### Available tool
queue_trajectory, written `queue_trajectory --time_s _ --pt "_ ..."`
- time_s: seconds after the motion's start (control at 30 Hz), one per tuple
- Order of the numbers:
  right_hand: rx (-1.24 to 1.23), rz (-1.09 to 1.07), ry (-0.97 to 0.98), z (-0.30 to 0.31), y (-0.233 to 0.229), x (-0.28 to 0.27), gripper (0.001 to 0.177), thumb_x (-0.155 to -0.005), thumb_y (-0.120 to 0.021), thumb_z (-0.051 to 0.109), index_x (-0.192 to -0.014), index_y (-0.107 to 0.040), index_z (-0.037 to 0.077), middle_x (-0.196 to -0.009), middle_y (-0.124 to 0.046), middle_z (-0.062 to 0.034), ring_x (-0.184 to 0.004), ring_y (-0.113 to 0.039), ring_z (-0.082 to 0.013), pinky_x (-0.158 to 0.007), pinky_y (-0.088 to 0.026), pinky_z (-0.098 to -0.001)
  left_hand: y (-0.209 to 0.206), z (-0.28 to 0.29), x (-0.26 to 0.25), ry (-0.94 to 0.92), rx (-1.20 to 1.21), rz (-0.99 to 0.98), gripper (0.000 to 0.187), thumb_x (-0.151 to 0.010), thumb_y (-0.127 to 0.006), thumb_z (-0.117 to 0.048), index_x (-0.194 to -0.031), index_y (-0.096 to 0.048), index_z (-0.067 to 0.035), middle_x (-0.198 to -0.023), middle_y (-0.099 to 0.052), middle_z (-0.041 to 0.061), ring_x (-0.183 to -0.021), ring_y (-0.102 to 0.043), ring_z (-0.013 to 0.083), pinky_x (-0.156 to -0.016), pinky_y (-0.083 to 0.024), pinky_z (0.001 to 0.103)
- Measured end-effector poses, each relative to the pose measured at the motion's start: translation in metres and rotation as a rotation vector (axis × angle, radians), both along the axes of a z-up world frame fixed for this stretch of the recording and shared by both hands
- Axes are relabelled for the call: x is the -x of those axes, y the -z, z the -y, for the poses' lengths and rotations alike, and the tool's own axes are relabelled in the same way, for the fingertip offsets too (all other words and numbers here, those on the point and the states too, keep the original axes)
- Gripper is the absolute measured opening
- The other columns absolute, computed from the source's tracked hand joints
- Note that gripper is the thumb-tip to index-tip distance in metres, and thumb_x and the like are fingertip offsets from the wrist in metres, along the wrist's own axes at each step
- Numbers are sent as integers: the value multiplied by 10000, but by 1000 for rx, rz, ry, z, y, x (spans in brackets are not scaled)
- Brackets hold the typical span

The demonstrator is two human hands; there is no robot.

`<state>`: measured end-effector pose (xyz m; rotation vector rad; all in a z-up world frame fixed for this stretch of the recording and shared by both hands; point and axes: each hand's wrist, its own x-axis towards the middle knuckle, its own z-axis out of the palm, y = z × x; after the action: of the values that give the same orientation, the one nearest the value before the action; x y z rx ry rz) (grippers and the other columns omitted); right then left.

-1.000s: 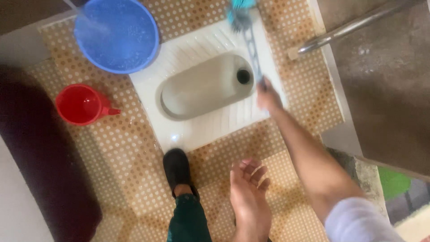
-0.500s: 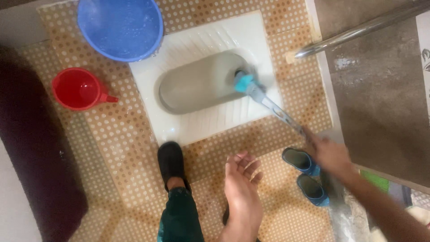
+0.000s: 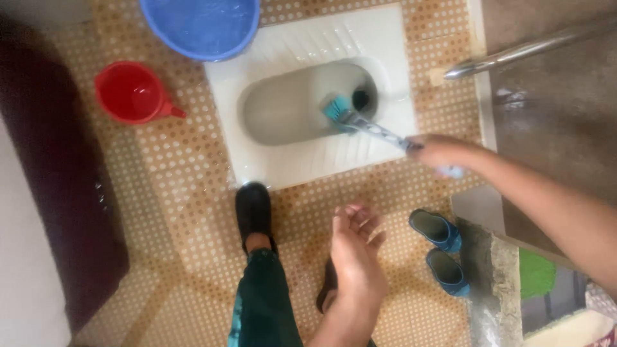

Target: Scrubbing and rinsing a squat toilet with a brush and water.

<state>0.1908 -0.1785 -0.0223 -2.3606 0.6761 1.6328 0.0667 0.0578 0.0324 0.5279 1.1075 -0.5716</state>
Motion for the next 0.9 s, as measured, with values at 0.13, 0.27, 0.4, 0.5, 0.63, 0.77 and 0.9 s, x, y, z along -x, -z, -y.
queue_trajectory --time_s 0.13,0.27,0.4,0.5,0.63,0.77,0.9 --pt "-194 27 111 -37 1 13 418 -1062 -436 349 -1461 -514 250 -670 -562 -76 -524 -565 -177 -477 -490 -351 -1 -12 3 -17 17 -5 380 -1029 -378 -445 -1038 -616 -149 -1016 -667 33 -999 -609 207 -887 -420 401" --pt "-5 32 -102 -8 18 5 402 -1066 -427 342 -1447 -491 230 -665 -589 -52 -546 -598 -181 -505 -508 -350 -9 -13 -8 -20 5 17 381 -1033 -368 -447 -1035 -612 -155 -1031 -666 24 -1003 -609 193 -892 -427 394" --pt "119 38 -161 1 39 17 400 -1128 -371 403 -1336 -602 150 -692 -619 -96 -556 -600 -199 -527 -539 -354 -1 -9 6 -47 2 -32 372 -1040 -376 -440 -1029 -610 -151 -1026 -665 27 -983 -603 196 -878 -434 395" --pt "16 158 -10 -22 62 25 396 -1077 -472 412 -1217 -676 103 -776 -701 -142 -608 -647 -240 -612 -534 -428 1 -10 6 -38 4 -17 363 -1042 -376 -429 -1022 -605 -148 -1027 -672 27 -966 -597 193 -868 -439 394" --pt "-171 294 -178 -72 79 15 385 -1018 -480 405 -1230 -651 133 -820 -708 -113 -657 -653 -246 -650 -529 -441 0 -10 2 -38 -25 22 374 -1044 -368 -426 -1019 -605 -138 -1021 -675 45 -961 -604 202 -866 -443 400" --pt "-152 255 -265 -71 57 2 396 -996 -522 387 -1352 -622 245 -792 -712 -107 -654 -659 -256 -637 -535 -446 -11 -12 2 -14 -55 19 377 -1043 -362 -431 -1026 -603 -141 -1011 -665 51 -968 -606 202 -870 -433 401" --pt "-59 114 -213 -37 77 11 366 -1043 -518 386 -1243 -711 149 -791 -759 -133 -657 -712 -269 -637 -561 -432 -1 -18 6 15 -74 -11 398 -1040 -352 -449 -1020 -607 -144 -1002 -659 44 -970 -613 196 -876 -440 396"
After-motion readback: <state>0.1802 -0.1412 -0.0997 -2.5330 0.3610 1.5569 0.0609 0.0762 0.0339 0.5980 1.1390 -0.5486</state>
